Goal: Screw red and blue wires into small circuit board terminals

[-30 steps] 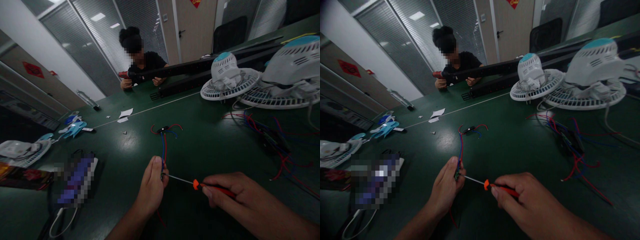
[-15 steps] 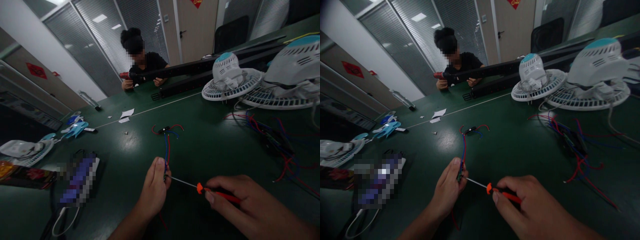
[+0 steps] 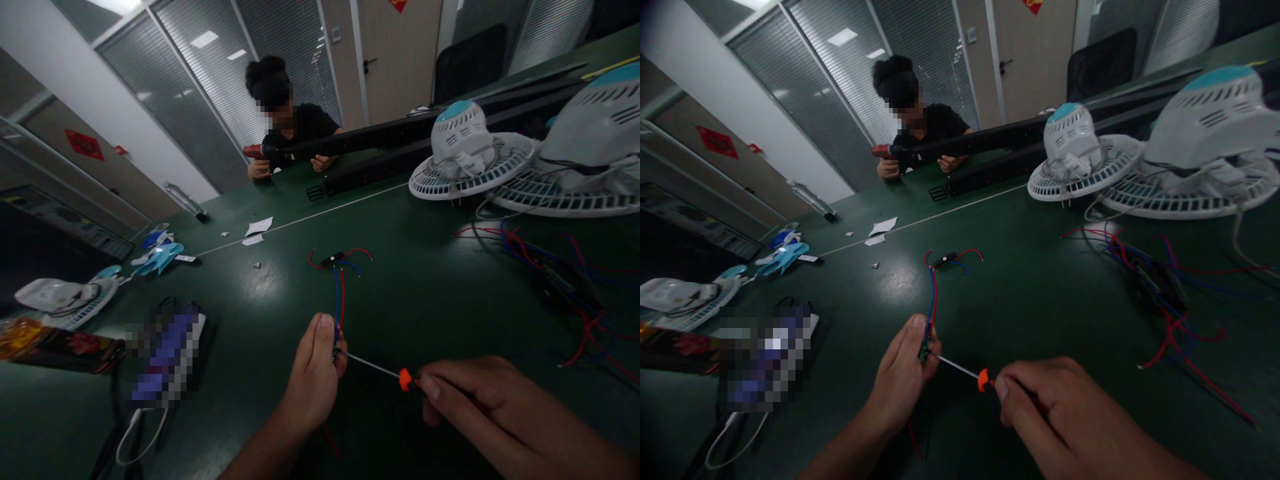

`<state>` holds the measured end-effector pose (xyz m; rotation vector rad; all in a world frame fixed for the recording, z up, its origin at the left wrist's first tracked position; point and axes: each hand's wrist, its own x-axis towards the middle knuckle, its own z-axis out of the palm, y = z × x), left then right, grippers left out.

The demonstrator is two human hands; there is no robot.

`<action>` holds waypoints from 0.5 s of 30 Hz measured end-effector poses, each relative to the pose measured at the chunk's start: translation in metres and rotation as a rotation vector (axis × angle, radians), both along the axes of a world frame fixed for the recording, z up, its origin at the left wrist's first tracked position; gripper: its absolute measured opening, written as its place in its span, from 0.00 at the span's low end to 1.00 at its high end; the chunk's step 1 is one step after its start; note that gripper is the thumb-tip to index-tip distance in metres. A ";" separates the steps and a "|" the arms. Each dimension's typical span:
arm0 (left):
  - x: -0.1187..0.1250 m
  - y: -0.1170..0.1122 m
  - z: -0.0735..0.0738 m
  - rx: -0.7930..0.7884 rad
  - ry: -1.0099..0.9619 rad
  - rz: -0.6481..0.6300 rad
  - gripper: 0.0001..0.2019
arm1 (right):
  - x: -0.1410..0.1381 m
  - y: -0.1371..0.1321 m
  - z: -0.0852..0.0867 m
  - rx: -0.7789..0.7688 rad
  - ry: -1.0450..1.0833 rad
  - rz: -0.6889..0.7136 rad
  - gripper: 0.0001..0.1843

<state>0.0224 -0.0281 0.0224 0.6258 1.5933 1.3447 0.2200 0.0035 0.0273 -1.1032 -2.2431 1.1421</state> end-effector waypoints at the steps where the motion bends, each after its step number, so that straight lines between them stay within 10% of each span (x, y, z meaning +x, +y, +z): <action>1: 0.000 0.000 0.000 -0.005 0.006 -0.005 0.24 | 0.000 0.000 -0.001 -0.001 0.018 -0.037 0.21; 15: -0.001 0.000 0.001 -0.033 0.014 0.003 0.24 | 0.001 0.001 0.005 -0.020 -0.031 0.086 0.20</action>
